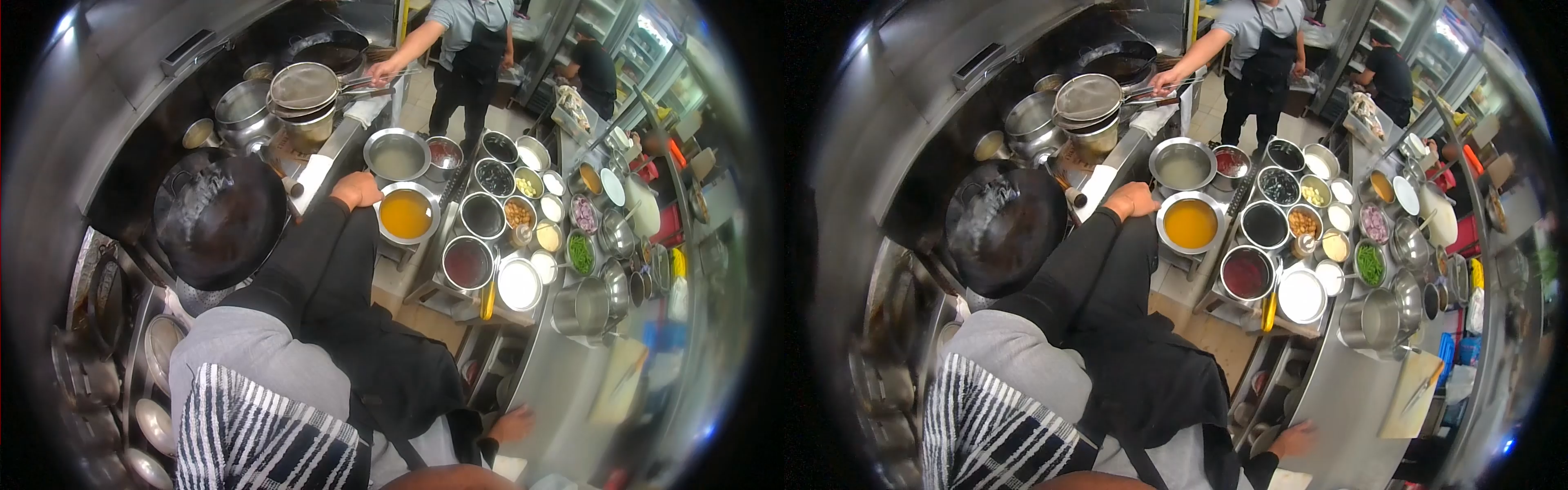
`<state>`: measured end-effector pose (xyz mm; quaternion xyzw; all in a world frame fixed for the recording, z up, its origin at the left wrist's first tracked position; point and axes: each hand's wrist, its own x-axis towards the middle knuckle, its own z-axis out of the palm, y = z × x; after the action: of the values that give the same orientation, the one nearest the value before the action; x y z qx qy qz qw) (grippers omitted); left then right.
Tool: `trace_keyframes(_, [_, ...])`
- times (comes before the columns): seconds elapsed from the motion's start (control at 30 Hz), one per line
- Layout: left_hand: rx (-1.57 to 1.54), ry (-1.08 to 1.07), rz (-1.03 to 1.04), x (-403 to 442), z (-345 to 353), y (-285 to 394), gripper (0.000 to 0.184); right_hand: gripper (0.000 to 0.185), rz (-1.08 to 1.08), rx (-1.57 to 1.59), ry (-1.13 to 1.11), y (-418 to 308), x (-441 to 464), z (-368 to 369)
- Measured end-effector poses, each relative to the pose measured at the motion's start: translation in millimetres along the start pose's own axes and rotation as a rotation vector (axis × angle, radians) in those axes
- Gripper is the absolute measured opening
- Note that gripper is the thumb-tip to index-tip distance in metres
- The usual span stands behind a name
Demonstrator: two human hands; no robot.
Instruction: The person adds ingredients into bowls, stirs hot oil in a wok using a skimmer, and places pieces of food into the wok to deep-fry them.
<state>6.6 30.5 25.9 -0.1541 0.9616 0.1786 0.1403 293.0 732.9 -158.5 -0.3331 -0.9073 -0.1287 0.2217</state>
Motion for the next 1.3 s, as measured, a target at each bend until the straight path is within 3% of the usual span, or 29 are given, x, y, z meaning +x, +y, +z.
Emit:
trace_keyframes(0.2, [-0.020, 0.014, -0.021, 1, 4, -1, 0.054, 0.054, 0.041, 0.008, -0.031, -4, 3, -7])
trace_keyframes(0.27, [0.025, -0.005, -0.046, 2, 3, 1, 0.046, 0.063, 0.089, 0.013, -0.164, -4, 3, -10])
trace_keyframes(0.37, [0.076, -0.034, -0.055, 18, 10, -7, 0.044, 0.063, 0.130, 0.042, -0.244, -13, 6, -29])
trace_keyframes(0.57, [0.102, -0.013, -0.037, 33, 22, -21, 0.047, 0.053, 0.028, 0.109, 0.005, -17, 4, -29])
trace_keyframes(0.6, [0.118, -0.030, -0.014, 27, 17, -19, 0.048, 0.053, 0.044, 0.111, 0.010, -17, 3, -29])
trace_keyframes(0.67, [0.173, -0.079, -0.004, 25, 15, -19, 0.046, 0.064, 0.134, 0.067, -0.201, -12, 3, -29])
trace_keyframes(0.87, [0.109, -0.056, -0.070, 24, 23, -30, 0.040, 0.063, 0.113, 0.033, -0.244, -11, 6, -32])
trace_keyframes(1.0, [0.097, -0.085, -0.048, 32, 34, -40, 0.041, 0.060, 0.107, 0.046, -0.173, -17, 4, -41])
trace_keyframes(1.1, [0.105, -0.113, -0.035, 31, 37, -44, 0.043, 0.048, 0.100, 0.037, -0.006, -18, 1, -38])
trace_keyframes(1.17, [0.156, -0.091, -0.009, 26, 38, -47, 0.043, 0.046, -0.137, -0.030, -0.058, -3, 1, -33])
trace_keyframes(1.3, [0.168, -0.156, 0.082, 43, 60, -75, 0.049, 0.046, -0.008, 0.128, -0.045, -9, 4, -53])
